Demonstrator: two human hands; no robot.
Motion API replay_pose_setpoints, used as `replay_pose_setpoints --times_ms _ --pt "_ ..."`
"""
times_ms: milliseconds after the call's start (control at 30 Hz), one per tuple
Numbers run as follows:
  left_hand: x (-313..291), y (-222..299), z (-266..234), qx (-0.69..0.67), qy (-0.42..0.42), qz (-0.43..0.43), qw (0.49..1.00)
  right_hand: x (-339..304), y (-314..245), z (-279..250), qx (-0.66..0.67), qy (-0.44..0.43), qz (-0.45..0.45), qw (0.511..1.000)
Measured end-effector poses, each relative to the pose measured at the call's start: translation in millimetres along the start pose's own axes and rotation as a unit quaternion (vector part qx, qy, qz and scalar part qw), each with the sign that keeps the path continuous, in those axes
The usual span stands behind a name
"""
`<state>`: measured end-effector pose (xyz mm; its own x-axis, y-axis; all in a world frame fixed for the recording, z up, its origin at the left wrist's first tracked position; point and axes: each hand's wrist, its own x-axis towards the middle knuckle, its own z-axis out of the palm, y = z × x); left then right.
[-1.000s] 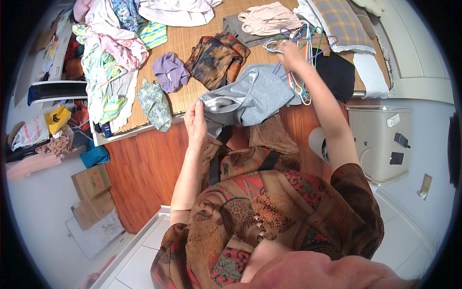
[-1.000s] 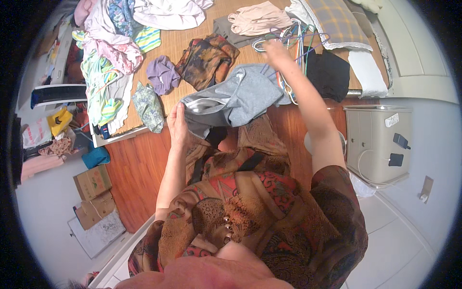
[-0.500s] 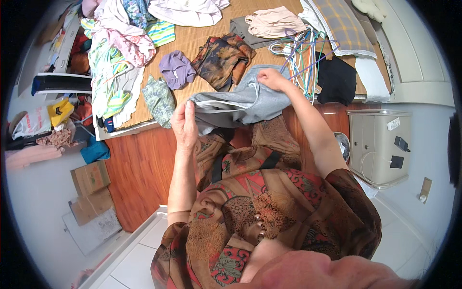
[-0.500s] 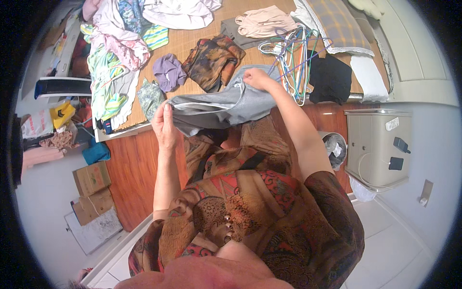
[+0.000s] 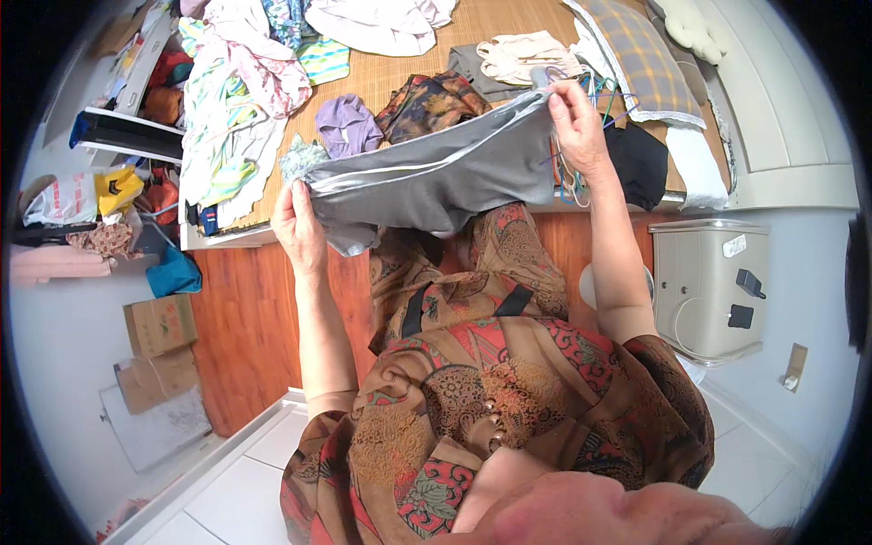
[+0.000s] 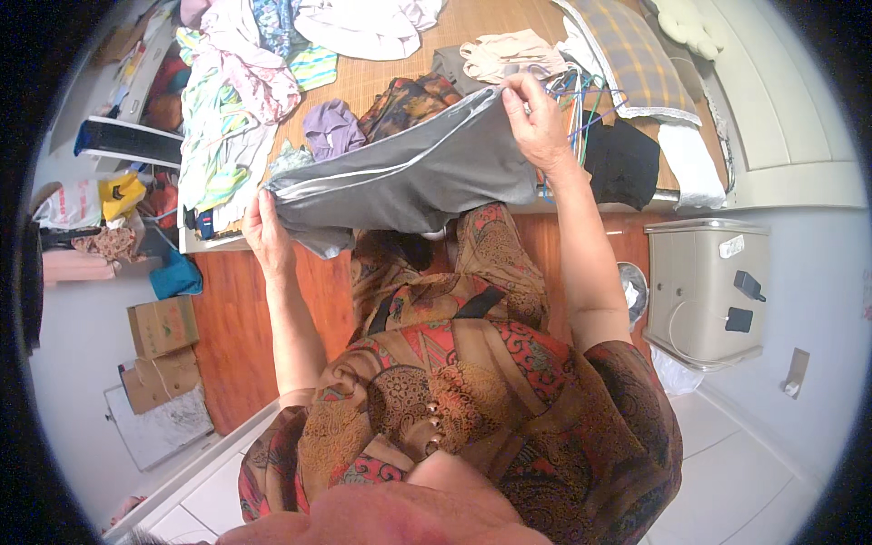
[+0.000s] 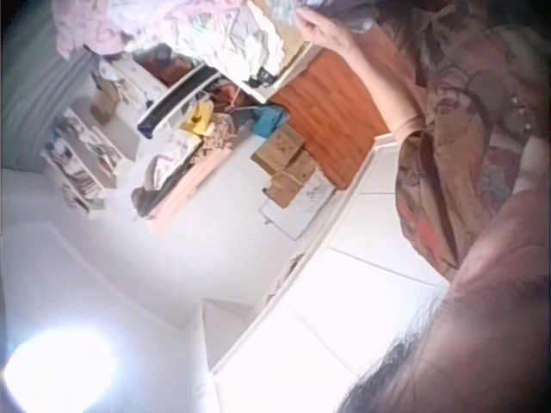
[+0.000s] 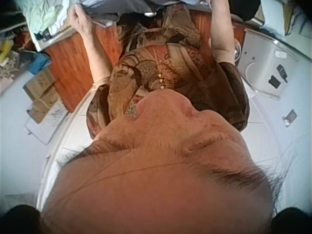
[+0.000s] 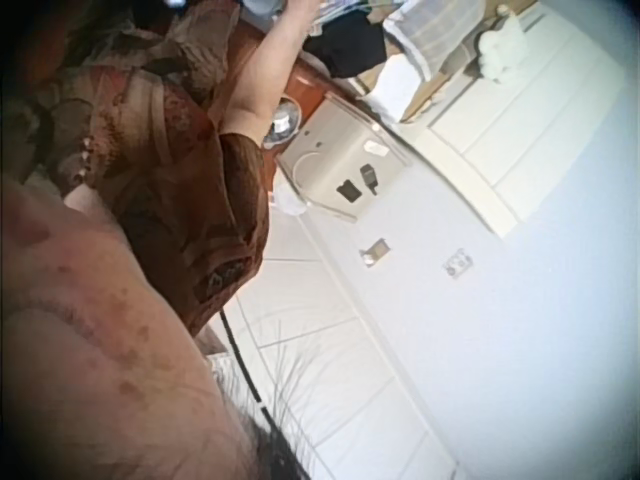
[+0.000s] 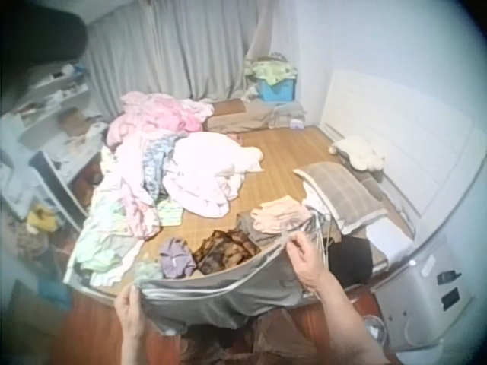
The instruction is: Folding various laundry items including shirts and pants on a bed surface.
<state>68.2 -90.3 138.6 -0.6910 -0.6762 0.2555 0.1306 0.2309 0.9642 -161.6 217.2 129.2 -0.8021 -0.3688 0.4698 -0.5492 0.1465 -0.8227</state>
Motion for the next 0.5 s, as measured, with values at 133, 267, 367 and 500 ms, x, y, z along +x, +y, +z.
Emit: replay_pose_setpoints --times_ms 133,267,367,500 --pt "0.7 18.5 -5.9 0.006 0.015 0.029 0.999 5.5 -41.5 -3.5 -0.028 0.040 -0.050 0.998" --pt "-0.6 33.9 -16.5 0.031 -0.021 0.042 0.998 6.6 -82.0 -5.4 -0.052 0.047 -0.090 0.994" --pt "-3.3 47.6 -9.9 0.184 -0.108 0.142 0.967 10.0 -105.1 7.7 -0.073 -0.011 -0.166 0.983" --pt "-22.6 40.9 49.3 0.251 -0.306 0.164 0.903 2.1 -111.8 49.8 -0.062 -0.159 -0.205 0.964"
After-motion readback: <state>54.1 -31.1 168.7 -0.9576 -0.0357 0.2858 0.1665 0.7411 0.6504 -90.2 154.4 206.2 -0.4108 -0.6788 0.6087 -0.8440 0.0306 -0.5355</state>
